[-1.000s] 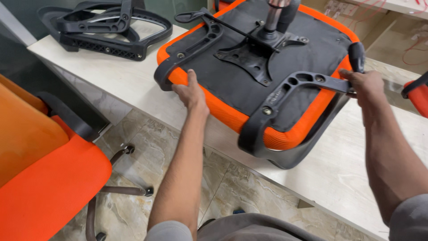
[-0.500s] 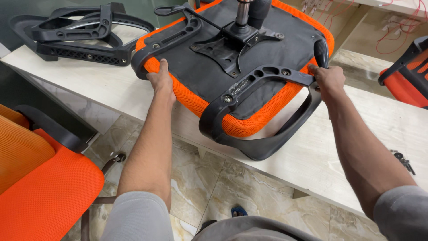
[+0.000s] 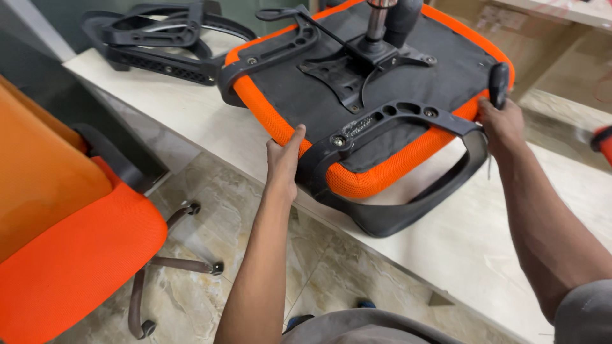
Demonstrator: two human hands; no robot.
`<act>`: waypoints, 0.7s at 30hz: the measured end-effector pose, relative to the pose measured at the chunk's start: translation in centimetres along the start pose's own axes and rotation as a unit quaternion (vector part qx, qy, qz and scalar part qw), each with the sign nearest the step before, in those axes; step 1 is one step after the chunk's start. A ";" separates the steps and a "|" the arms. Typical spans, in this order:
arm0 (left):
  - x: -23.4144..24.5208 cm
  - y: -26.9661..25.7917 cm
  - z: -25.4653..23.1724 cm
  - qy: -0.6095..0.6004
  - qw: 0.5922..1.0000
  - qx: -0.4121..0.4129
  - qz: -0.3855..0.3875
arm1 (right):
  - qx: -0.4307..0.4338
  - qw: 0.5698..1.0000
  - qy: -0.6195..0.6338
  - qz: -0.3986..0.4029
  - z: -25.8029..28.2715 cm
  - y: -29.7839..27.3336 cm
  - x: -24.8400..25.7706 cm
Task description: The person assembles an office chair by attaching armrests to the seat base using a screwdriver. They position each armrest, insert screws, and tighten them while the chair remains upside down on a workbench.
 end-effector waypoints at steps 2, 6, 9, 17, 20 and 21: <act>-0.8 -1.8 -0.2 -0.001 0.997 -0.020 -0.081 | 0.007 1.000 0.002 -0.031 -2.1 2.8 0.9; -3.8 -6.1 0.8 0.107 0.954 -0.088 -0.267 | 0.098 0.988 -0.017 -0.120 -4.4 9.9 1.2; -6.0 -9.5 2.3 0.161 0.900 -0.082 -0.396 | 0.081 0.993 0.074 -0.046 -5.3 13.4 0.4; -11.7 -12.7 4.8 -0.082 0.932 0.019 -0.351 | -0.187 0.901 0.271 0.281 -5.2 12.7 -0.8; -12.3 -12.2 3.9 -0.062 0.916 0.023 -0.396 | -0.184 0.889 0.319 0.272 -4.5 11.3 -0.7; -12.5 -12.1 3.8 -0.051 0.910 0.026 -0.410 | -0.176 0.894 0.325 0.254 -4.4 10.8 -0.5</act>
Point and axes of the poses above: each hand's wrist, its own y-axis towards the middle knuckle, its own x-axis out of the back of the hand, z = x × y, the point moved 4 cm from there along y, towards the middle knuckle, and after that the axes turned 4 degrees about x, right-handed, at the moved point
